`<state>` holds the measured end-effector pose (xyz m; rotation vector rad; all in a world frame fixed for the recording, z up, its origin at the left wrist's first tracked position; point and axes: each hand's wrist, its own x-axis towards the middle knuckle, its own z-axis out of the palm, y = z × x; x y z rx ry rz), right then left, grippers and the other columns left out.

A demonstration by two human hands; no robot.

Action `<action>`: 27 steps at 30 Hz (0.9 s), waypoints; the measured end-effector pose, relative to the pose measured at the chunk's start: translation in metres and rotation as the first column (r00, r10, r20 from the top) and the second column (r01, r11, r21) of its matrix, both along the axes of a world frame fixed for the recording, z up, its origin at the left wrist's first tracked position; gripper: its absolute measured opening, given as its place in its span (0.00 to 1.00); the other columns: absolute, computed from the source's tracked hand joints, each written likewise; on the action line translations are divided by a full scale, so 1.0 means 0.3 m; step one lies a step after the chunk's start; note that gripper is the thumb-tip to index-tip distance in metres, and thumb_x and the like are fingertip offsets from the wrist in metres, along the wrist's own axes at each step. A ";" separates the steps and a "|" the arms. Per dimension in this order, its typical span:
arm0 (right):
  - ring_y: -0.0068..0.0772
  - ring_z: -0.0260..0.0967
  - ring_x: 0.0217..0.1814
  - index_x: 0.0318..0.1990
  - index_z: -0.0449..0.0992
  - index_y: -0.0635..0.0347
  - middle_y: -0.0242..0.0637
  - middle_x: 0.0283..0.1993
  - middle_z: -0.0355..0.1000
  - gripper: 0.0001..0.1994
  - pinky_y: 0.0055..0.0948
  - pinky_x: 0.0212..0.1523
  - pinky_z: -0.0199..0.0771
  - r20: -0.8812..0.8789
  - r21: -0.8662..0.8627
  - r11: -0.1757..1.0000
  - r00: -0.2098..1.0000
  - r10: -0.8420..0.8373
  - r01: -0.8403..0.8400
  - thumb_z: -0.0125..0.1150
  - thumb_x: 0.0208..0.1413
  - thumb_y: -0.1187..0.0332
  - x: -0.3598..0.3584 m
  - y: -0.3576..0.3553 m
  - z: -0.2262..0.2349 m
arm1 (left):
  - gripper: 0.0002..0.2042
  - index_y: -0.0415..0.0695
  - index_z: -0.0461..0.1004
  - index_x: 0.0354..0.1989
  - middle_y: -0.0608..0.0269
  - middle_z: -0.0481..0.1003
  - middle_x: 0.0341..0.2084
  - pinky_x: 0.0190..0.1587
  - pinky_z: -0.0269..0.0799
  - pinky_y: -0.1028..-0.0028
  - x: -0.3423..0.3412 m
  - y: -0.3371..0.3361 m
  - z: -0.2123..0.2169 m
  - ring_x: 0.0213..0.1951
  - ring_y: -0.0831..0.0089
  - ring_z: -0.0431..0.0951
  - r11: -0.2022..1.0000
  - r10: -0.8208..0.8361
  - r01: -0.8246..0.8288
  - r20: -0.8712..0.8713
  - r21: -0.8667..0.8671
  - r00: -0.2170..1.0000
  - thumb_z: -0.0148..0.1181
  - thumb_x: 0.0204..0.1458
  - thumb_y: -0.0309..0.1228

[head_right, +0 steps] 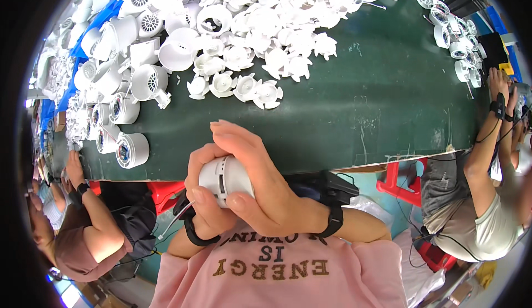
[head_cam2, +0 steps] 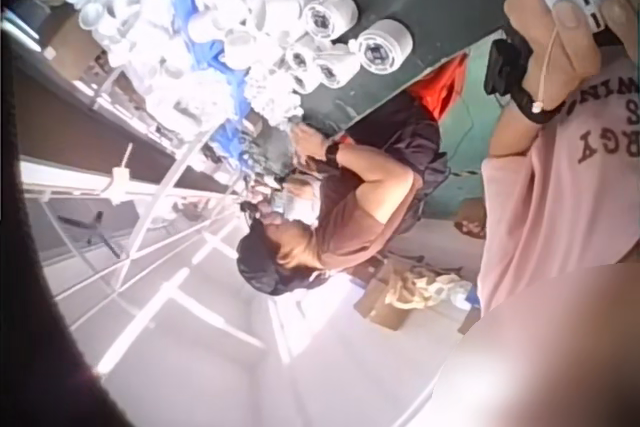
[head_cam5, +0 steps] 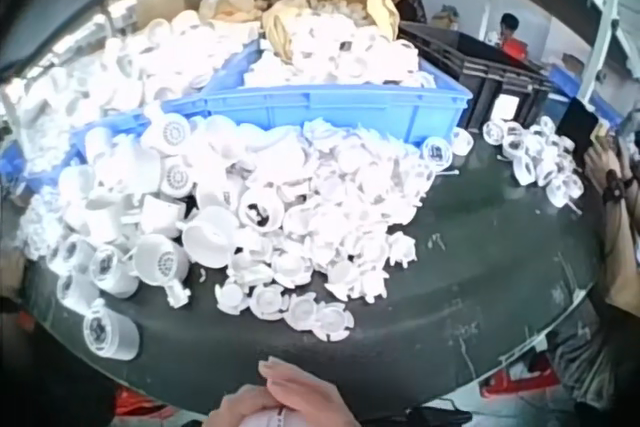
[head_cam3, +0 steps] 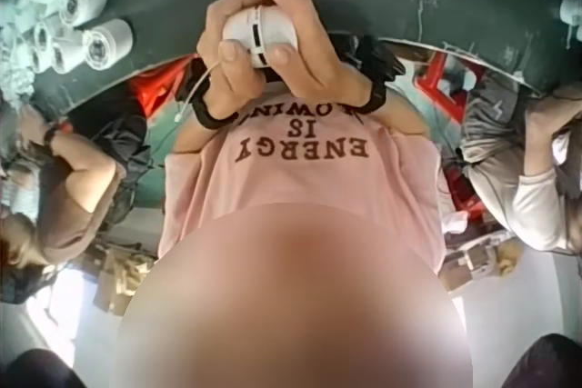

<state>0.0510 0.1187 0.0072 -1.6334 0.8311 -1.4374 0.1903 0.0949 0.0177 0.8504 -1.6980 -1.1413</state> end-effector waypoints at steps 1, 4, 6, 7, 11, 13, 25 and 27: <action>0.55 0.48 0.68 0.63 0.50 0.73 0.63 0.66 0.47 0.30 0.47 0.65 0.49 -0.004 -0.016 1.000 1.000 -0.005 0.005 0.41 0.64 0.55 0.011 0.011 -0.004 | 0.25 0.32 0.64 0.48 0.50 0.73 0.34 0.30 0.70 0.70 0.004 0.003 0.003 0.28 0.64 0.76 0.999 -0.008 0.009 0.036 -0.035 0.999 0.42 0.56 0.46; 0.52 0.50 0.68 0.64 0.48 0.73 0.63 0.66 0.48 0.29 0.44 0.65 0.51 -0.013 -0.081 0.996 0.999 0.038 -0.039 0.39 0.65 0.56 0.013 0.001 0.013 | 0.24 0.33 0.62 0.50 0.49 0.72 0.36 0.31 0.70 0.69 0.018 0.021 0.007 0.31 0.63 0.76 0.997 -0.005 0.010 0.059 -0.083 0.998 0.43 0.56 0.44; 0.52 0.52 0.67 0.64 0.49 0.73 0.61 0.66 0.49 0.30 0.44 0.64 0.52 -0.059 0.024 0.999 0.998 0.035 -0.034 0.46 0.62 0.60 0.004 0.013 0.013 | 0.23 0.33 0.61 0.51 0.48 0.70 0.38 0.35 0.70 0.70 0.029 0.027 0.007 0.34 0.63 0.75 0.985 -0.086 0.089 -0.029 0.147 0.996 0.42 0.56 0.42; 0.52 0.52 0.67 0.64 0.49 0.73 0.61 0.66 0.49 0.30 0.44 0.64 0.52 -0.048 0.003 0.999 0.998 0.046 -0.046 0.46 0.62 0.60 -0.003 0.010 0.026 | 0.21 0.33 0.59 0.53 0.49 0.69 0.39 0.40 0.69 0.72 0.035 0.023 0.017 0.37 0.66 0.74 0.965 -0.107 0.110 -0.023 0.238 0.994 0.41 0.58 0.39; 0.41 0.60 0.60 0.67 0.48 0.70 0.52 0.64 0.52 0.36 0.35 0.55 0.64 -0.286 0.255 0.957 0.956 -0.058 0.134 0.57 0.50 0.76 -0.048 0.063 0.086 | 0.24 0.32 0.53 0.59 0.51 0.65 0.48 0.46 0.68 0.72 0.024 0.007 0.064 0.45 0.70 0.70 0.914 0.113 -0.040 -0.160 0.403 0.981 0.47 0.58 0.33; 0.33 0.63 0.56 0.69 0.40 0.66 0.47 0.64 0.54 0.42 0.30 0.52 0.66 -0.077 0.382 0.919 0.994 -0.077 0.100 0.58 0.48 0.79 -0.031 0.107 0.040 | 0.35 0.29 0.48 0.62 0.38 0.59 0.55 0.54 0.63 0.62 0.007 0.002 0.105 0.53 0.52 0.66 0.990 -0.087 0.068 0.154 0.127 0.984 0.59 0.51 0.32; 0.27 0.66 0.51 0.64 0.53 0.62 0.47 0.58 0.64 0.38 0.25 0.49 0.69 0.473 0.489 0.861 0.872 -0.126 -0.141 0.66 0.47 0.66 -0.050 0.077 0.035 | 0.17 0.39 0.71 0.41 0.55 0.70 0.39 0.45 0.60 0.59 0.100 -0.447 0.072 0.43 0.54 0.67 0.609 0.713 -0.119 0.475 -0.784 0.516 0.65 0.42 0.29; 0.27 0.65 0.52 0.64 0.52 0.63 0.46 0.57 0.63 0.38 0.25 0.50 0.67 0.362 0.487 0.866 0.929 -0.080 -0.116 0.66 0.46 0.67 -0.065 0.075 0.046 | 0.09 0.44 0.71 0.26 0.62 0.71 0.29 0.38 0.60 0.63 0.071 -0.489 0.077 0.36 0.58 0.69 0.519 0.812 -0.099 0.453 -0.849 0.368 0.65 0.42 0.33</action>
